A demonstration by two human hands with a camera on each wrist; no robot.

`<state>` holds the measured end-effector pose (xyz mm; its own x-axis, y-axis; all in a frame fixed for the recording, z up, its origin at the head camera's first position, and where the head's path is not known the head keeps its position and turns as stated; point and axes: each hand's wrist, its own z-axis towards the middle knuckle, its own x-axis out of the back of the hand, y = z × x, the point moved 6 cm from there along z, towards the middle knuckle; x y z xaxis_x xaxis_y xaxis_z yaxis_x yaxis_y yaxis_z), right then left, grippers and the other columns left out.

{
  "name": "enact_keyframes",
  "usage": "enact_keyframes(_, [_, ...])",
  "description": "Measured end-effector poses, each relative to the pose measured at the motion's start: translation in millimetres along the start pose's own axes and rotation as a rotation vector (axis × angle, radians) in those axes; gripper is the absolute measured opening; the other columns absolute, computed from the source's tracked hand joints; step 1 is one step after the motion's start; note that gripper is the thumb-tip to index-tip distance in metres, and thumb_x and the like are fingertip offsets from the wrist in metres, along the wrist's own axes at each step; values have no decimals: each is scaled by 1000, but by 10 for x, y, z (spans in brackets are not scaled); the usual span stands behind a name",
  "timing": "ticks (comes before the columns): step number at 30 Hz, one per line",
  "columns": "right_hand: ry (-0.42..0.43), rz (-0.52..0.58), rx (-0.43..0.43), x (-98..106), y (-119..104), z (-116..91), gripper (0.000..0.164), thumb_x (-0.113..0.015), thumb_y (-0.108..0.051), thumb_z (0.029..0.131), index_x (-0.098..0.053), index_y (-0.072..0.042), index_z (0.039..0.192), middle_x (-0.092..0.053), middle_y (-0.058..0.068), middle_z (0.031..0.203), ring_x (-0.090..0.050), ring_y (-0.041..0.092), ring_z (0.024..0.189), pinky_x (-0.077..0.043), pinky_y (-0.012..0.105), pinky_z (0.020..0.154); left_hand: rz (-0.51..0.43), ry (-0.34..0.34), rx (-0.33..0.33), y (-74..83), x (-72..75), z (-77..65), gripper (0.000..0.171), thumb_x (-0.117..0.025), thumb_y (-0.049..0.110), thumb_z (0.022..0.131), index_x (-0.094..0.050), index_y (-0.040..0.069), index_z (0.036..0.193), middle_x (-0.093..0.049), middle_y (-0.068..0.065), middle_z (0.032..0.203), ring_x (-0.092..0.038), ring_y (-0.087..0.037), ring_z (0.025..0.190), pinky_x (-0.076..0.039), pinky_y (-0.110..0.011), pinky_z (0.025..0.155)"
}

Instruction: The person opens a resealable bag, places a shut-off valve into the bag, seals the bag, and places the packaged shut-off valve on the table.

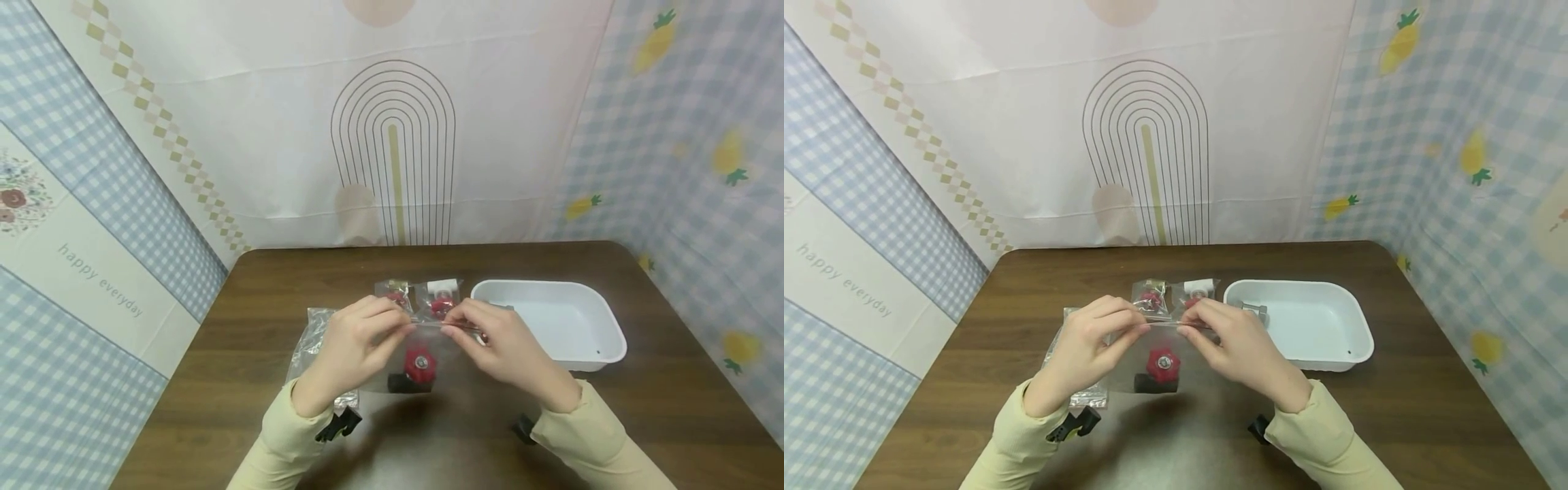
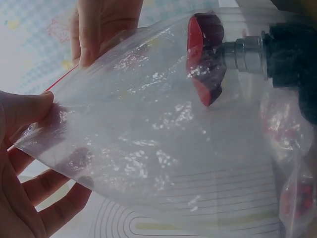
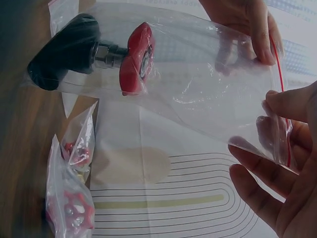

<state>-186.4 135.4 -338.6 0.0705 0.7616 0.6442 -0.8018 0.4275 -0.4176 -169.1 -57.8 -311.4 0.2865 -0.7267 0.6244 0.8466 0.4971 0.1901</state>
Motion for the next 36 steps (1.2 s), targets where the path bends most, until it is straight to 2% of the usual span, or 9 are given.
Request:
enact_keyframes(4, [-8, -3, -5, 13, 18, -23, 19, -80, -7, 85, -67, -18, 95, -65, -12, 89, -64, 3, 79, -56, 23, 67, 3, -8, 0, -4, 1, -13, 9, -71, 20, 94, -75, 16, 86, -68, 9, 85, -60, -10, 77, -52, -24, 68])
enact_keyframes(9, [-5, -33, -21, 55, 44, -42, 18, -80, -10, 85, -68, -19, 94, -63, -14, 87, -58, 1, 72, -51, 18, 60, -1, 4, -3, -15, 12, -12, 10, -71, 20, 95, -74, 16, 86, -68, 9, 85, -60, -10, 77, -51, -24, 67])
enact_keyframes(15, [12, -62, -5, 103, 43, -58, 17, -80, -10, 85, -68, -19, 94, -62, -14, 85, -53, 1, 69, -48, 18, 58, 1, 26, -3, -27, 60, -19, 11, -72, 19, 94, -75, 14, 86, -69, 8, 84, -59, -10, 76, -50, -23, 64])
enact_keyframes(21, [20, -79, 13, 140, 49, -78, 20, -81, -8, 83, -69, -20, 93, -62, -13, 84, -56, 2, 71, -52, 23, 60, -2, 37, 2, -40, 91, -42, 9, -73, 17, 93, -75, 14, 85, -69, 8, 84, -60, -10, 76, -51, -23, 63])
enact_keyframes(29, [-2, -95, -2, 160, 63, -120, 18, -81, -12, 85, -67, -22, 91, -57, -17, 82, -48, -1, 66, -41, 13, 59, -4, 39, 10, -49, 126, -69, 10, -73, 19, 94, -75, 15, 85, -69, 8, 84, -59, -10, 75, -50, -23, 62])
enact_keyframes(36, [-1, -113, -18, 194, 74, -134, 20, -84, -17, 82, -66, -23, 87, -56, -18, 79, -46, -1, 64, -40, 12, 58, -2, 30, 19, -57, 122, -72, 10, -72, 21, 94, -75, 16, 86, -69, 9, 85, -59, -9, 75, -51, -24, 64])
